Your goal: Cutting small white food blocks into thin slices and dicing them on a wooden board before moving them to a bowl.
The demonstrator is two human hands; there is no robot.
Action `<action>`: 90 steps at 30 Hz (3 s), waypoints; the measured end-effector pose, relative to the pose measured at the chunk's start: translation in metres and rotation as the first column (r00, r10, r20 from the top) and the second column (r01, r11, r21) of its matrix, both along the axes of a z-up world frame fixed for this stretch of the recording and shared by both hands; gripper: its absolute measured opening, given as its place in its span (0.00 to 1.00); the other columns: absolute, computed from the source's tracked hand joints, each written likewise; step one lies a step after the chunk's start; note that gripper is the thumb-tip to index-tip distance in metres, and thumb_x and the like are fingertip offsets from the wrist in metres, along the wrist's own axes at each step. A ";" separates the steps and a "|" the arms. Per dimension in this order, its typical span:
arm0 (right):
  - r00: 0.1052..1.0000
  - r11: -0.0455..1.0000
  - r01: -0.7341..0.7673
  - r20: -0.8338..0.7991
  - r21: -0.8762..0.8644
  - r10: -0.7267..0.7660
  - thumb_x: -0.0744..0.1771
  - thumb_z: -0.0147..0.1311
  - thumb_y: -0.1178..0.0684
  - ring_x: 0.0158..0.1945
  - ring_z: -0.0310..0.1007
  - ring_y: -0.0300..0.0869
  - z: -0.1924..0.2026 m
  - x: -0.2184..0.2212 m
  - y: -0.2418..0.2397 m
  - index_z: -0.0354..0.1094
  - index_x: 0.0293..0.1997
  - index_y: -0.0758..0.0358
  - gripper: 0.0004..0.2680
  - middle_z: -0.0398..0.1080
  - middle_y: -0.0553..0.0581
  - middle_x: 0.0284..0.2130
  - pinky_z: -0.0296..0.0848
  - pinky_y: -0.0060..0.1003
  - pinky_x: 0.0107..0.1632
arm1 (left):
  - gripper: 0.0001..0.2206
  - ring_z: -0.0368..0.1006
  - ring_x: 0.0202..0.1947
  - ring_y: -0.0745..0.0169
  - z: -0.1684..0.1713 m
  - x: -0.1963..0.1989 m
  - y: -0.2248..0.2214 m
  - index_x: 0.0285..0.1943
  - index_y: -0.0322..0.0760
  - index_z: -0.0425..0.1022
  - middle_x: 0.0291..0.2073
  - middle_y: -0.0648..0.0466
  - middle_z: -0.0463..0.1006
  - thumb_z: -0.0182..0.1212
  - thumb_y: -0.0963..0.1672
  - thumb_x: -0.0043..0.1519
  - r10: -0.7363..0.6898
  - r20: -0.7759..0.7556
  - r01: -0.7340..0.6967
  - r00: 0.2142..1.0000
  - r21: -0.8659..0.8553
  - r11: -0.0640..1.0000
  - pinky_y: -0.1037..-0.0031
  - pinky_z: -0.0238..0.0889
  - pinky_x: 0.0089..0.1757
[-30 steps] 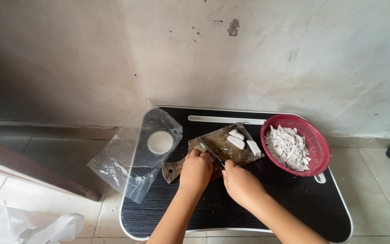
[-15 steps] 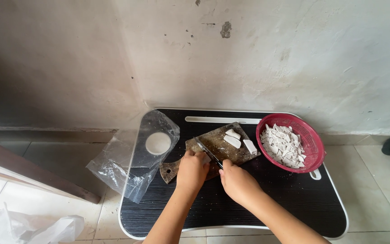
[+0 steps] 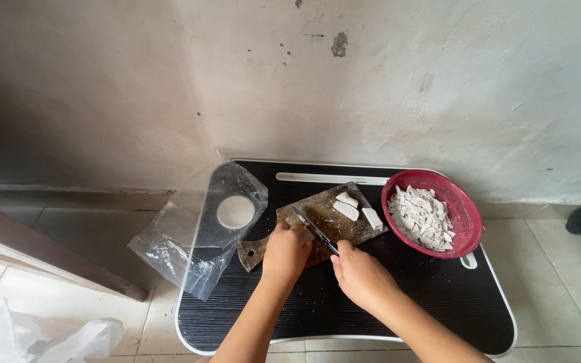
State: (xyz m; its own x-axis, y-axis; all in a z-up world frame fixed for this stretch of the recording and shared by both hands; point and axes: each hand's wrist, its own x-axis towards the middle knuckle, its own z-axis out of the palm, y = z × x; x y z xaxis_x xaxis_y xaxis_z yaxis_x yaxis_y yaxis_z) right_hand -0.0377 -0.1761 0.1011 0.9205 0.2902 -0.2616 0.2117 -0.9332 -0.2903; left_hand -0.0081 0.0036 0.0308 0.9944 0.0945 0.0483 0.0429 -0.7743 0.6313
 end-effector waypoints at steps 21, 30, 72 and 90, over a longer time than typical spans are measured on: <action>1.000 1.000 -0.016 0.011 0.015 0.016 0.71 0.41 0.46 0.29 0.74 0.67 -0.008 0.004 0.000 0.57 0.43 0.58 0.08 0.75 0.67 0.28 0.65 0.58 0.31 | 0.14 0.75 0.36 0.32 -0.011 0.005 0.000 0.49 0.33 0.79 0.42 0.39 0.73 0.64 0.42 0.55 0.020 0.022 -0.020 1.000 -0.003 1.000 0.51 0.72 0.36; 0.999 1.000 -0.023 -0.043 0.005 0.023 0.72 0.40 0.47 0.28 0.74 0.62 0.005 0.008 0.006 0.56 0.41 0.59 0.08 0.75 0.64 0.27 0.65 0.54 0.31 | 0.11 0.73 0.42 0.32 -0.001 0.001 -0.001 0.47 0.31 0.78 0.43 0.39 0.73 0.64 0.42 0.57 0.019 -0.010 -0.019 1.000 0.000 1.000 0.52 0.73 0.39; 0.998 0.995 0.049 -0.039 0.084 -0.046 0.72 0.38 0.45 0.31 0.74 0.63 0.014 -0.003 0.002 0.58 0.43 0.59 0.10 0.75 0.64 0.30 0.65 0.55 0.33 | 0.18 0.76 0.44 0.34 0.003 0.000 -0.002 0.57 0.36 0.77 0.52 0.41 0.74 0.66 0.45 0.58 0.079 -0.058 -0.081 0.995 -0.031 0.996 0.54 0.73 0.41; 0.999 0.999 0.018 -0.036 0.034 -0.017 0.72 0.39 0.46 0.31 0.75 0.64 0.004 0.002 0.009 0.58 0.43 0.59 0.08 0.76 0.66 0.30 0.66 0.56 0.32 | 0.15 0.75 0.42 0.35 0.010 -0.001 0.000 0.50 0.36 0.77 0.47 0.44 0.74 0.67 0.44 0.56 0.063 -0.083 -0.065 0.995 -0.033 0.997 0.52 0.73 0.40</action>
State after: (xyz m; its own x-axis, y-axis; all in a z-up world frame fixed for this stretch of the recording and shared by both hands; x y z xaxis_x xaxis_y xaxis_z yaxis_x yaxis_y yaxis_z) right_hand -0.0358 -0.1671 0.1048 0.9158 0.2838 -0.2842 0.1846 -0.9259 -0.3296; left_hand -0.0089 0.0032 0.0411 0.9867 0.1583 -0.0372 0.1441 -0.7455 0.6507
